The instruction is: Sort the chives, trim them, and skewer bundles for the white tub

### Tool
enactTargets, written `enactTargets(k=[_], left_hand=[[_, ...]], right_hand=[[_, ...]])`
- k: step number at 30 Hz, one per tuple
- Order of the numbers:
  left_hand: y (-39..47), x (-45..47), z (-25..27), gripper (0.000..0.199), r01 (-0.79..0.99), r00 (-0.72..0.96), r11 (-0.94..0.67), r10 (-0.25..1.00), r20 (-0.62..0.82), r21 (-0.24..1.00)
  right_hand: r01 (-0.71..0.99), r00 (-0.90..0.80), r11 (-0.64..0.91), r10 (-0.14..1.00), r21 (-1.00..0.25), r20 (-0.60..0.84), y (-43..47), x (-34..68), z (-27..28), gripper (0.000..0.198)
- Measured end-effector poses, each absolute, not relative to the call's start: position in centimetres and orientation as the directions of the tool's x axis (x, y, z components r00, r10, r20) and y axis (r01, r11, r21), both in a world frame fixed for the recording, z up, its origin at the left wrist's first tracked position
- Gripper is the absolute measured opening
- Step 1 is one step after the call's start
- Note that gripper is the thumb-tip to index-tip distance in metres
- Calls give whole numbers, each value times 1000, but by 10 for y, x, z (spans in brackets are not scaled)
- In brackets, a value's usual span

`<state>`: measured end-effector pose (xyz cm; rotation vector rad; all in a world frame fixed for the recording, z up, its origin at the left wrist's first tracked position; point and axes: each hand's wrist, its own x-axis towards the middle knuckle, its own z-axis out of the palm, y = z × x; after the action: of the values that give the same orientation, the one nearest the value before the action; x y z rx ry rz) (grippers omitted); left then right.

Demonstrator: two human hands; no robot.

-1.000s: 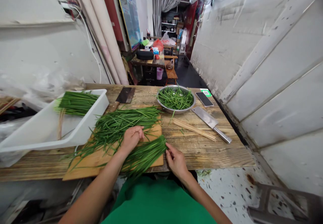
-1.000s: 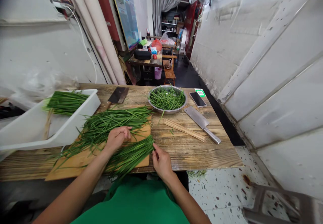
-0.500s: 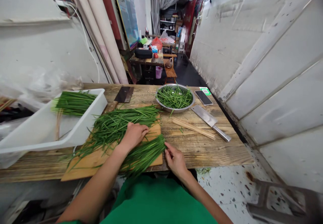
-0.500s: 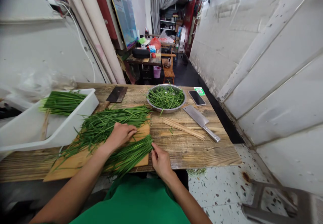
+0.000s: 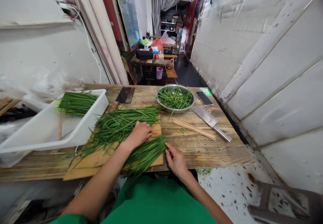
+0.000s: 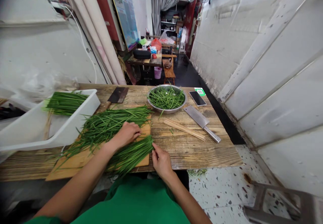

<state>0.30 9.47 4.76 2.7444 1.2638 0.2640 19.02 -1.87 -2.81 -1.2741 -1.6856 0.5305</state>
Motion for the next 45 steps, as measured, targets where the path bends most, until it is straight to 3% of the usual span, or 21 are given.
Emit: enactTargets(k=[6, 12, 17, 29, 36, 45], left_hand=[[101, 7, 52, 21, 724, 653, -658, 750, 101, 206], [89, 11, 51, 22, 707, 533, -500, 841, 87, 499], [88, 15, 47, 19, 665, 495, -442, 864, 89, 602], [92, 13, 40, 23, 651, 497, -452, 861, 108, 609], [89, 16, 47, 32, 692, 524, -452, 851, 39, 563], [88, 16, 43, 28, 726, 476, -422, 878, 46, 543]], right_hand=[[502, -28, 374, 908, -779, 418, -19, 189, -28, 35], [506, -33, 373, 909, -778, 414, -20, 190, -27, 35], [515, -32, 363, 913, -776, 406, -19, 190, -25, 35], [514, -30, 355, 917, -781, 397, -19, 191, -29, 35], [506, -28, 346, 922, -790, 386, -19, 191, -27, 35], [506, -30, 360, 916, -784, 401, -20, 191, -22, 34]])
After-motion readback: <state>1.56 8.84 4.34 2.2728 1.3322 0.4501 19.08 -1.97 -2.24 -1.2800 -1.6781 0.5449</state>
